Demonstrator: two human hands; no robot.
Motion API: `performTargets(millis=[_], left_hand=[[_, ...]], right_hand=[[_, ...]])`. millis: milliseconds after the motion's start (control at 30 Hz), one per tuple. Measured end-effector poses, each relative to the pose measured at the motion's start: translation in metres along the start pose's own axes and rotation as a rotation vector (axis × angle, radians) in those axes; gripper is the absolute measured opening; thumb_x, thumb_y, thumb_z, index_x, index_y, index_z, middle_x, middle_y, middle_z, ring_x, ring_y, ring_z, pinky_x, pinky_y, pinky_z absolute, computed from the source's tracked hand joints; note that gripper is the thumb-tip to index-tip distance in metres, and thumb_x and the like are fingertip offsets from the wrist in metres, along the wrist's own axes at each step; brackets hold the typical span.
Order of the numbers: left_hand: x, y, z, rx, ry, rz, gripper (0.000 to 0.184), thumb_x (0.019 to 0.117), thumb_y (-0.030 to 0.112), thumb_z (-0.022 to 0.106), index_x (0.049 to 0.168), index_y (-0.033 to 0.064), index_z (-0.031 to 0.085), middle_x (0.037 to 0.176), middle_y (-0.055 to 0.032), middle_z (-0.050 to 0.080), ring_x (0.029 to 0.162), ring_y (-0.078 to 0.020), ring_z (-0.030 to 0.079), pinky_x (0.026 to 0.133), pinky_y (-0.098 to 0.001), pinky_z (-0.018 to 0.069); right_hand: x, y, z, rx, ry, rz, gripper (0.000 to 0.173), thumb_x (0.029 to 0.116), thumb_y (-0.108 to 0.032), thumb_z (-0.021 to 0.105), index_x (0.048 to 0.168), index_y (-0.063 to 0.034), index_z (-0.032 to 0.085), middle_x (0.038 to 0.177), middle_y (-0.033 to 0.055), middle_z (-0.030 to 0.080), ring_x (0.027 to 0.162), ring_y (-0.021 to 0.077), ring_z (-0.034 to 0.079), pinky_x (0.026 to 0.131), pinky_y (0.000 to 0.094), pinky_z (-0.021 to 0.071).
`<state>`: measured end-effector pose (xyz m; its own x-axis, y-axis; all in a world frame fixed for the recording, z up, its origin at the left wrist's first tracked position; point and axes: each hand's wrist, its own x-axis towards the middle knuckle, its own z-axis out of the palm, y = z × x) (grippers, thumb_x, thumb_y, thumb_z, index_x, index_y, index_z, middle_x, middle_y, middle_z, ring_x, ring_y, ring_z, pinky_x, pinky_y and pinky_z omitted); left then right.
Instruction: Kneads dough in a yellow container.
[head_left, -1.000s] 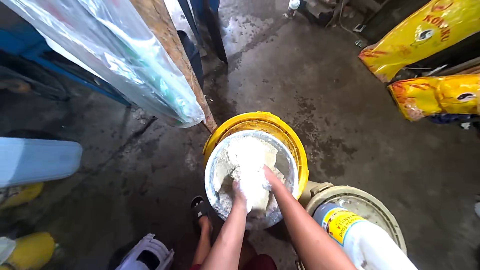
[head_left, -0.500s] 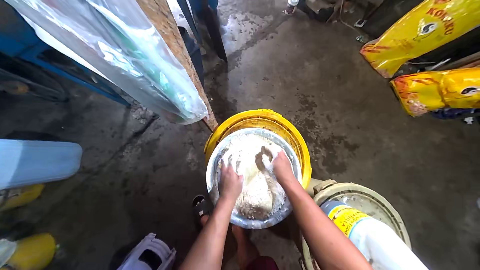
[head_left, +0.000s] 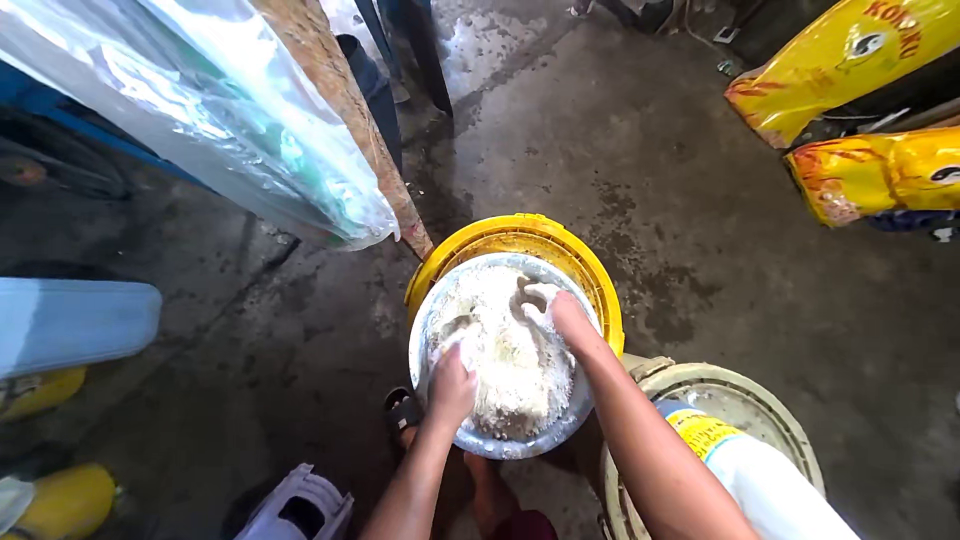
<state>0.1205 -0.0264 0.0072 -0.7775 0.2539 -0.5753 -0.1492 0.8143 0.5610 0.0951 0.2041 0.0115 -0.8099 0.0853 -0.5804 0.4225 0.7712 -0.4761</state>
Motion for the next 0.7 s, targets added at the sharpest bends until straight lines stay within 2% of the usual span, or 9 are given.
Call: performTargets(millis=[67,100,233,300,367,467,567,633,700], left_hand=[[0.007,-0.014,0.009,-0.075,0.137,-0.006,0.062,0.0898,0.001,0.064,0.148,-0.0091,0.044,0.153,-0.0317,0.043,0.146,-0.041,0.04,0.122,-0.0506,0.0308],[0.013,-0.018,0.014,-0.146,0.176,-0.021,0.064,0.0907,0.002,0.063,0.15,-0.0081,0.042,0.155,-0.0308,0.04,0.147,-0.0392,0.038,0.122,-0.0489,0.0302],[0.033,-0.017,0.036,-0.49,0.255,-0.072,0.057,0.1046,0.015,0.054,0.153,-0.0085,0.035,0.157,-0.0277,0.04,0.148,-0.0318,0.038,0.124,-0.0417,0.0273],[0.041,-0.009,0.041,-0.6,0.29,-0.097,0.054,0.1074,0.018,0.05,0.153,-0.0085,0.037,0.156,-0.0263,0.042,0.148,-0.03,0.039,0.124,-0.0399,0.027],[0.047,-0.002,0.042,-0.642,0.325,-0.115,0.05,0.1055,0.012,0.054,0.148,-0.0119,0.041,0.15,-0.0286,0.048,0.143,-0.0307,0.045,0.121,-0.039,0.0323],[0.047,0.004,0.043,-0.664,0.408,-0.129,0.035,0.1041,0.003,0.05,0.134,-0.014,0.055,0.134,-0.0289,0.06,0.129,-0.0303,0.057,0.113,-0.0397,0.042],[0.029,0.011,0.035,-0.703,0.381,-0.099,0.034,0.1016,-0.003,0.05,0.133,-0.0154,0.054,0.132,-0.03,0.06,0.125,-0.0298,0.059,0.111,-0.0397,0.0437],[0.013,0.009,0.027,-0.623,0.267,-0.053,0.048,0.0945,-0.008,0.055,0.141,-0.0153,0.046,0.138,-0.0309,0.056,0.13,-0.0308,0.055,0.113,-0.0408,0.0417],[0.006,0.002,0.016,-0.359,0.108,-0.004,0.062,0.0878,-0.005,0.064,0.145,-0.0132,0.042,0.139,-0.031,0.055,0.133,-0.0348,0.054,0.115,-0.0465,0.0417]], right_hand=[[0.021,0.005,0.005,0.063,0.028,-0.16,0.044,0.1011,-0.029,0.062,0.14,-0.0091,0.063,0.143,0.0155,0.061,0.136,0.0284,0.055,0.118,0.0462,0.0395],[0.034,0.007,0.013,0.129,-0.003,-0.201,0.046,0.1009,-0.031,0.062,0.141,-0.0095,0.062,0.144,0.0159,0.06,0.137,0.0282,0.054,0.118,0.0466,0.0396],[0.057,0.006,0.042,0.551,-0.171,-0.039,0.05,0.102,-0.03,0.065,0.143,-0.0034,0.057,0.136,0.0206,0.062,0.122,0.0282,0.062,0.106,0.0453,0.0485],[0.046,-0.006,0.042,0.668,-0.201,0.022,0.043,0.1029,-0.021,0.063,0.138,0.002,0.057,0.132,0.0223,0.062,0.119,0.0266,0.061,0.105,0.0424,0.0474],[0.032,-0.02,0.041,0.646,-0.202,-0.025,0.037,0.1013,-0.011,0.062,0.134,0.006,0.058,0.128,0.0221,0.064,0.116,0.0232,0.061,0.103,0.0383,0.0479],[0.017,-0.025,0.045,0.554,-0.193,-0.062,0.043,0.0992,-0.014,0.066,0.137,0.0056,0.057,0.131,0.0217,0.064,0.122,0.0243,0.061,0.108,0.0394,0.0469],[-0.004,-0.022,0.047,0.432,-0.102,-0.01,0.049,0.0974,-0.019,0.069,0.138,0.0061,0.056,0.133,0.0242,0.063,0.126,0.0304,0.06,0.111,0.0454,0.0452],[-0.021,-0.02,0.044,0.27,-0.011,0.025,0.046,0.0969,-0.018,0.067,0.135,0.0054,0.059,0.134,0.0254,0.062,0.128,0.0349,0.059,0.112,0.0491,0.0446],[-0.043,-0.018,0.039,0.187,0.055,0.098,0.046,0.0983,-0.014,0.062,0.141,0.0009,0.058,0.14,0.024,0.06,0.133,0.0351,0.056,0.115,0.0492,0.0426]])
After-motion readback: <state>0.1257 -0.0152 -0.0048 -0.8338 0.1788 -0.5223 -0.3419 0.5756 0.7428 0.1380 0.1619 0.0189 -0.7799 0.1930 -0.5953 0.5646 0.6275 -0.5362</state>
